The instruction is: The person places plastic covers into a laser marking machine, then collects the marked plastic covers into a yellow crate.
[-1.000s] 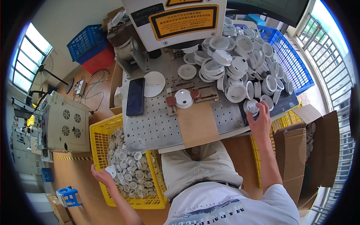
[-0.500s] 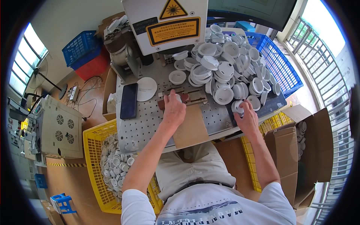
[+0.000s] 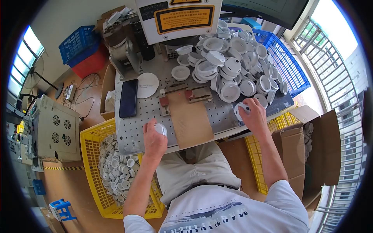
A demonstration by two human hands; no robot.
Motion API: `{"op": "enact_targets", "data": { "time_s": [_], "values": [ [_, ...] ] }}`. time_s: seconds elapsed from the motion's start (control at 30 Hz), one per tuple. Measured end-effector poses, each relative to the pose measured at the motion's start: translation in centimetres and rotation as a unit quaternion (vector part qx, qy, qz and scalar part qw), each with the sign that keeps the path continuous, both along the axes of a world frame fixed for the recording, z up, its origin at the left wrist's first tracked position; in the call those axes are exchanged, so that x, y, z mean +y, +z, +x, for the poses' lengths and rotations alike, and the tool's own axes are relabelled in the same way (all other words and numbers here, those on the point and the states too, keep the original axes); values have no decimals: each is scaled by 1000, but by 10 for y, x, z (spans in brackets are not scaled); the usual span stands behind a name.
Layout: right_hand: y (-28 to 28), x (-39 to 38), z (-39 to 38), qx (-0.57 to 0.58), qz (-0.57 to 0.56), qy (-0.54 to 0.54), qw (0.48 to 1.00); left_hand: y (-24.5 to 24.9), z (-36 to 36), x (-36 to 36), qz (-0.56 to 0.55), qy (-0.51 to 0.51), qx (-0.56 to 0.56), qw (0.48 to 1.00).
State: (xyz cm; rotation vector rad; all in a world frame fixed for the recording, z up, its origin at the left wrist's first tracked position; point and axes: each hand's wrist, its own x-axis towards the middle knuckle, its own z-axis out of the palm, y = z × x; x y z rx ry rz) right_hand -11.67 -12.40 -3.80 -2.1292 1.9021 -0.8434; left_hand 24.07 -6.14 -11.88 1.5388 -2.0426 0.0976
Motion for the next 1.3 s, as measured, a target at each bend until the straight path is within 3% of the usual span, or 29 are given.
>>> {"op": "enact_targets", "data": {
  "time_s": [0.03,0.1,0.13,0.3,0.37,0.43,0.53,0.63,0.7,0.8,1.3],
  "values": [
    [-2,3,-5,5,1,-6,1000,3,3,3,7,10,7,1000],
    [-2,4,-14,40,29,79,996,6,7,3,11,19,17,1000],
    [1,7,-15,-19,110,53,992,5,7,3,3,24,13,1000],
    [3,15,-23,4,72,69,995,2,4,0,3,39,-5,999],
    [18,26,-1,-40,78,47,995,1,3,2,-8,52,2,999],
    [6,26,35,-52,33,97,993,-1,3,3,0,61,-5,998],
    [-7,25,94,-7,13,145,989,-1,4,3,1,52,1,999],
    [-10,17,122,15,74,191,979,1,5,2,-3,51,8,999],
    [-9,7,124,5,72,284,956,0,6,5,1,61,12,998],
    [-13,-9,140,60,48,301,950,5,3,4,5,60,6,998],
    [-29,-41,177,37,-31,284,958,9,3,4,-6,61,48,997]
  ]
}}
